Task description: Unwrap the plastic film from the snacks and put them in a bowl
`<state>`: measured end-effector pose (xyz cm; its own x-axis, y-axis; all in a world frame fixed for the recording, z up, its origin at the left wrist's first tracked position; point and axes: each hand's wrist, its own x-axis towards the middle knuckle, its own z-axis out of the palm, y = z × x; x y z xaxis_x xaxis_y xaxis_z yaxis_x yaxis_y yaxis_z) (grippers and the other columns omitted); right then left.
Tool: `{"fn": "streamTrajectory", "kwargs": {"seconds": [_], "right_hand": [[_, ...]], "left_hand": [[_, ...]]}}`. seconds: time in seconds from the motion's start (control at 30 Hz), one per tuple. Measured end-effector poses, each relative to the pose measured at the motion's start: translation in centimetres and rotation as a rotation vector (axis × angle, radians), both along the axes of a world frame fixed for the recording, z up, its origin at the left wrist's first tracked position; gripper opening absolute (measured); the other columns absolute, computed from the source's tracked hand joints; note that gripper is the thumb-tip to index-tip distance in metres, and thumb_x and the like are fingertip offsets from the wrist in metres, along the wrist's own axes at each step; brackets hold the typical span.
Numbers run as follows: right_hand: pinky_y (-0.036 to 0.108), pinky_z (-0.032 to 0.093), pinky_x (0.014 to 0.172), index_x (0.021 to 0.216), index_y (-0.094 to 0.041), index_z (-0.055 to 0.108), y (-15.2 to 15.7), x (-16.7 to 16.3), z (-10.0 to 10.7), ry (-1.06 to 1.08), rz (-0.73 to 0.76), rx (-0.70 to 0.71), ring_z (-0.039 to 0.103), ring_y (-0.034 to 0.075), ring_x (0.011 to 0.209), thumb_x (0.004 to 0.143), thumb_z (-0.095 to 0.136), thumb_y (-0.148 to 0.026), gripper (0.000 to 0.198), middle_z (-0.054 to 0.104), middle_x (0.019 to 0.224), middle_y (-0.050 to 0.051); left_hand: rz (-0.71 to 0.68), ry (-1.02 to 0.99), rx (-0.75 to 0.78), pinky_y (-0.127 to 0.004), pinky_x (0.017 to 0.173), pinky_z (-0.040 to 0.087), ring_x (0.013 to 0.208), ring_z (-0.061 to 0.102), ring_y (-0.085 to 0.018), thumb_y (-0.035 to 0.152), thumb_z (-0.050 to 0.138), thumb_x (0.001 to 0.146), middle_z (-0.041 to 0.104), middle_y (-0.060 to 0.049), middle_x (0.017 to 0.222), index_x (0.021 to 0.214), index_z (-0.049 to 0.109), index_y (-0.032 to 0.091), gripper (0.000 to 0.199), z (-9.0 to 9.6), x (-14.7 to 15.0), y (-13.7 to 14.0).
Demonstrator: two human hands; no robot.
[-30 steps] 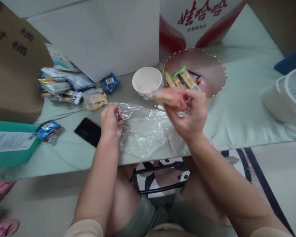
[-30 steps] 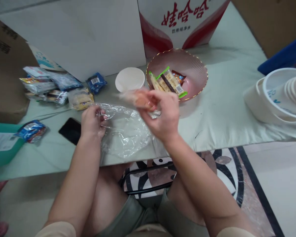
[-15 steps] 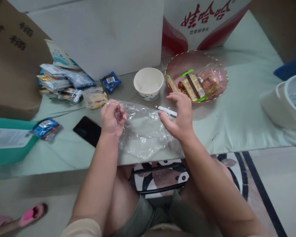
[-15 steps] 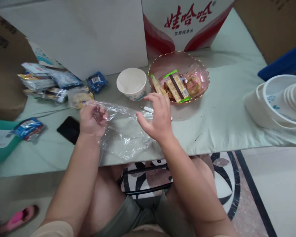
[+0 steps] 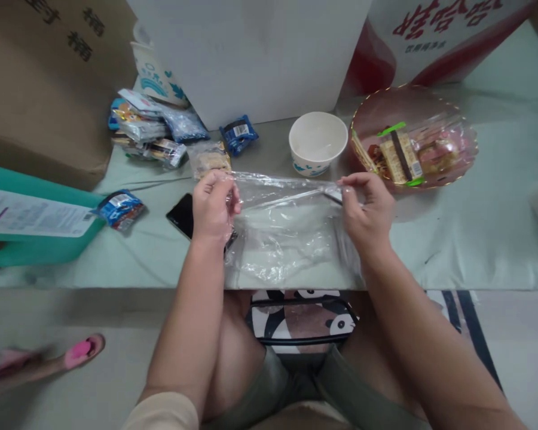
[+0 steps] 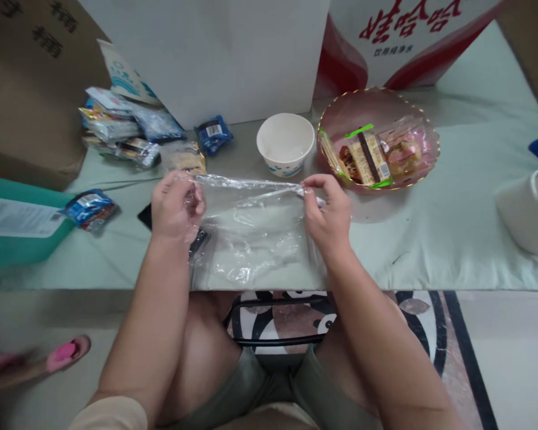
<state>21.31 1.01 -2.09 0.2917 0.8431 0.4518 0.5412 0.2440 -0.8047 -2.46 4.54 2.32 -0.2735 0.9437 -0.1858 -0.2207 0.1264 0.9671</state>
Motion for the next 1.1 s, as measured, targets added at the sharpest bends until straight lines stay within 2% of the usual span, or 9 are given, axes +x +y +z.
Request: {"fn": "streamTrajectory", "kwargs": {"seconds": [0.1, 0.27, 0.37, 0.47, 0.53, 0.63, 0.83, 1.0, 1.1], "right_hand": [[0.029, 0.052, 0.063, 0.093, -0.024, 0.062, 0.3, -0.5, 1.0, 0.213, 0.022, 0.041, 0.064, 0.014, 0.063, 0.092, 0.057, -0.032, 0.009, 0.066, 0.076, -0.001], [0.024, 0.019, 0.036, 0.098, -0.029, 0.055, 0.8, -0.7, 1.8, 0.581, 0.042, -0.052, 0.031, 0.006, 0.036, 0.093, 0.057, -0.039, 0.012, 0.056, 0.072, -0.006], [0.023, 0.031, 0.041, 0.107, -0.032, 0.052, 1.0, 0.2, 1.4, 0.731, 0.072, -0.177, 0.045, 0.008, 0.048, 0.090, 0.056, -0.053, 0.027, 0.063, 0.089, -0.002], [0.029, 0.054, 0.064, 0.113, -0.031, 0.056, 0.2, 0.6, 0.7, 0.786, 0.251, -0.270, 0.068, 0.016, 0.083, 0.080, 0.064, -0.064, 0.047, 0.068, 0.115, 0.004], [0.032, 0.058, 0.071, 0.106, -0.027, 0.061, -0.7, 0.2, 0.3, 0.794, 0.321, -0.403, 0.071, 0.018, 0.086, 0.070, 0.077, -0.057, 0.049, 0.072, 0.107, 0.005], [0.026, 0.055, 0.057, 0.082, -0.021, 0.060, -1.6, -0.4, 0.1, 0.780, 0.260, -0.582, 0.067, 0.013, 0.061, 0.068, 0.081, -0.050, 0.038, 0.070, 0.075, 0.001], [0.018, 0.031, 0.033, 0.075, -0.022, 0.055, -1.1, 0.3, 0.9, 0.841, 0.106, -0.396, 0.029, 0.005, 0.029, 0.077, 0.072, -0.045, 0.029, 0.038, 0.041, -0.012], [0.018, 0.031, 0.033, 0.077, -0.022, 0.055, -1.0, 0.5, 0.8, 0.845, 0.074, -0.365, 0.028, 0.005, 0.031, 0.081, 0.071, -0.046, 0.029, 0.036, 0.042, -0.013], [0.019, 0.036, 0.036, 0.082, -0.024, 0.052, -0.8, 0.4, 0.4, 0.864, 0.070, -0.320, 0.032, 0.005, 0.033, 0.083, 0.069, -0.053, 0.034, 0.042, 0.049, -0.012]], "left_hand": [[-0.006, 0.103, 0.049, -0.019, 0.038, 0.028, 0.039, 0.041, -0.005, 0.021, 0.071, 0.082, 0.051, 0.005, 0.052, 0.063, 0.054, 0.021, 0.025, -0.7, -1.0, 0.1], [-0.047, 0.141, 0.110, -0.020, 0.039, 0.026, 0.042, 0.040, -0.006, 0.028, 0.075, 0.083, 0.053, 0.005, 0.055, 0.071, 0.058, 0.023, 0.021, -1.3, -1.6, -0.1], [0.011, 0.077, 0.079, -0.019, 0.041, 0.028, 0.046, 0.043, -0.007, 0.031, 0.078, 0.080, 0.051, 0.006, 0.057, 0.073, 0.057, 0.024, 0.024, -1.0, -1.4, -0.2], [0.071, -0.028, 0.043, -0.018, 0.040, 0.026, 0.048, 0.043, -0.007, 0.030, 0.074, 0.082, 0.049, 0.005, 0.057, 0.072, 0.054, 0.024, 0.024, -0.3, -1.1, 0.0], [0.098, -0.085, 0.012, -0.017, 0.039, 0.025, 0.047, 0.040, -0.007, 0.030, 0.072, 0.082, 0.048, 0.004, 0.056, 0.070, 0.051, 0.023, 0.025, 0.0, -1.0, 0.2], [0.116, -0.149, -0.017, -0.019, 0.039, 0.024, 0.046, 0.036, -0.006, 0.029, 0.074, 0.079, 0.046, 0.004, 0.057, 0.067, 0.050, 0.022, 0.027, 0.1, -1.0, 0.5], [0.124, -0.118, -0.023, -0.020, 0.039, 0.020, 0.044, 0.034, -0.004, 0.024, 0.066, 0.083, 0.047, 0.003, 0.057, 0.065, 0.053, 0.019, 0.023, -0.1, -1.1, 1.0], [0.141, -0.101, -0.057, -0.020, 0.045, 0.038, 0.053, 0.050, -0.009, 0.040, 0.062, 0.088, 0.055, 0.001, 0.063, 0.071, 0.056, 0.023, 0.025, -0.1, -1.4, 1.1], [-0.124, -0.185, -0.179, -0.030, 0.060, 0.056, 0.073, 0.069, -0.020, 0.062, 0.060, 0.087, 0.069, -0.007, 0.081, 0.081, 0.064, 0.021, 0.042, 0.0, -0.9, 0.4]]}}
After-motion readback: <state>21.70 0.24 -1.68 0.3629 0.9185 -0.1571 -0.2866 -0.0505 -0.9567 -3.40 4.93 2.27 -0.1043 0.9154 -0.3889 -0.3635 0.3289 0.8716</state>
